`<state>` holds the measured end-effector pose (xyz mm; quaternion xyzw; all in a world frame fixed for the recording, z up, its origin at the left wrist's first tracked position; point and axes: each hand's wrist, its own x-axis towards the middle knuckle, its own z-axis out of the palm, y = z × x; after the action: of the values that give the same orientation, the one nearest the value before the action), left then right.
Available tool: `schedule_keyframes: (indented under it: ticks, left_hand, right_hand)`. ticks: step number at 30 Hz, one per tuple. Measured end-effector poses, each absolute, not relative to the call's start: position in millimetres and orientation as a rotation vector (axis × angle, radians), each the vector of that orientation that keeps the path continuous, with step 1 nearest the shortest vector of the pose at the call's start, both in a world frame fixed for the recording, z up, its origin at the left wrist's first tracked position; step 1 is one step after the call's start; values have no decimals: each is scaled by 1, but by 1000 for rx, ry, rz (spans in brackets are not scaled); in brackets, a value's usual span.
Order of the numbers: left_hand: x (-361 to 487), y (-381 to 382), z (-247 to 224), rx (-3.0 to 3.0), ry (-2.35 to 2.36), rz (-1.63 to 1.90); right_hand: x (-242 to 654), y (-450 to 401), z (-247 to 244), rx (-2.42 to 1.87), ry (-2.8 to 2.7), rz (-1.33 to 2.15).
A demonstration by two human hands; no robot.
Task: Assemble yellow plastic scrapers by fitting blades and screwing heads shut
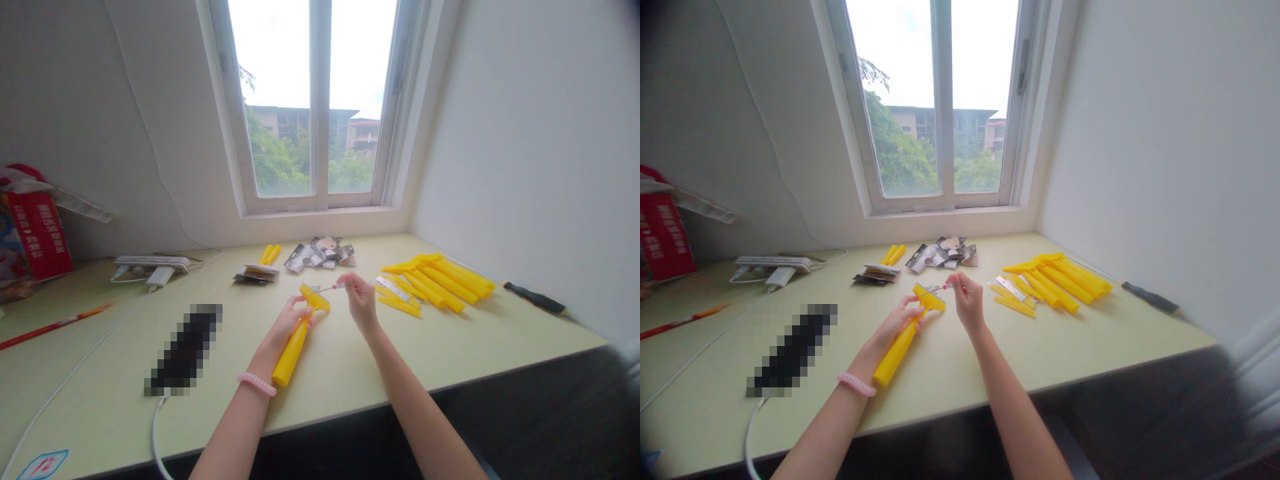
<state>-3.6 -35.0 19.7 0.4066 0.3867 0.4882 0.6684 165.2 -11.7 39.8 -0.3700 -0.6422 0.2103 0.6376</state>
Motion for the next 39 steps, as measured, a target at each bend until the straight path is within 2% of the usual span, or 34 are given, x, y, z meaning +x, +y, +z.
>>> schedule_keyframes:
  ticks: [8,18,25,39]
  left_hand:
    - [-3,-37,23,935,885,1124]
    - [-2,-38,23,944,906,1096]
    - [-1,-36,25,920,919,1087]
    - [-3,-35,23,913,897,1069]
  right_hand:
    - [162,-10,40,-774,-1403,702]
    - [164,-12,43,-875,-1440,557]
    - [164,-12,36,-973,-1532,165]
    - [165,-15,43,-985,-1494,224]
